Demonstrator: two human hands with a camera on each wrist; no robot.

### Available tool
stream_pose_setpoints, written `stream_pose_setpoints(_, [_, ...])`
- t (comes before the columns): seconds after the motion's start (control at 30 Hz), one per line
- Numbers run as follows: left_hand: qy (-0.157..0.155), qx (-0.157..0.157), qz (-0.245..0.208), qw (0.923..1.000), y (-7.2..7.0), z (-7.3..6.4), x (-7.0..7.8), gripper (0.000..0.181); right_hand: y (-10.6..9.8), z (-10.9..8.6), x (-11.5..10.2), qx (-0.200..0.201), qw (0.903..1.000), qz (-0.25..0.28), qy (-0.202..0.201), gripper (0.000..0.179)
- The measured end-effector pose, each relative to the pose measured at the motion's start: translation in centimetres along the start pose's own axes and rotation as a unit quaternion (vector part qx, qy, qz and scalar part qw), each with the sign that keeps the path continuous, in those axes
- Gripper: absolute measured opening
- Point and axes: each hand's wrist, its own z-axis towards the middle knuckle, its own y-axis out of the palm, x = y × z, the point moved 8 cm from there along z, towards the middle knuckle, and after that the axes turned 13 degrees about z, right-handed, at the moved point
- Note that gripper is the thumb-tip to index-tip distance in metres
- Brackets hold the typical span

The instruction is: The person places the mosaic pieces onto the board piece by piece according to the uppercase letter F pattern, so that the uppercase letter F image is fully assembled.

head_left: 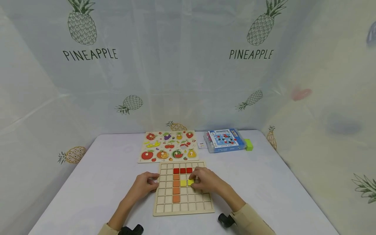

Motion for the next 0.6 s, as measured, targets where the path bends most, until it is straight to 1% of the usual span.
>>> stream_pose_setpoints(0.6, [-0.011,-0.004,-0.008,0.9999,-0.03,0.01,0.06,0.034,0.07,0.20,0.05,-0.008,0.9999,0.004,0.006,0.019])
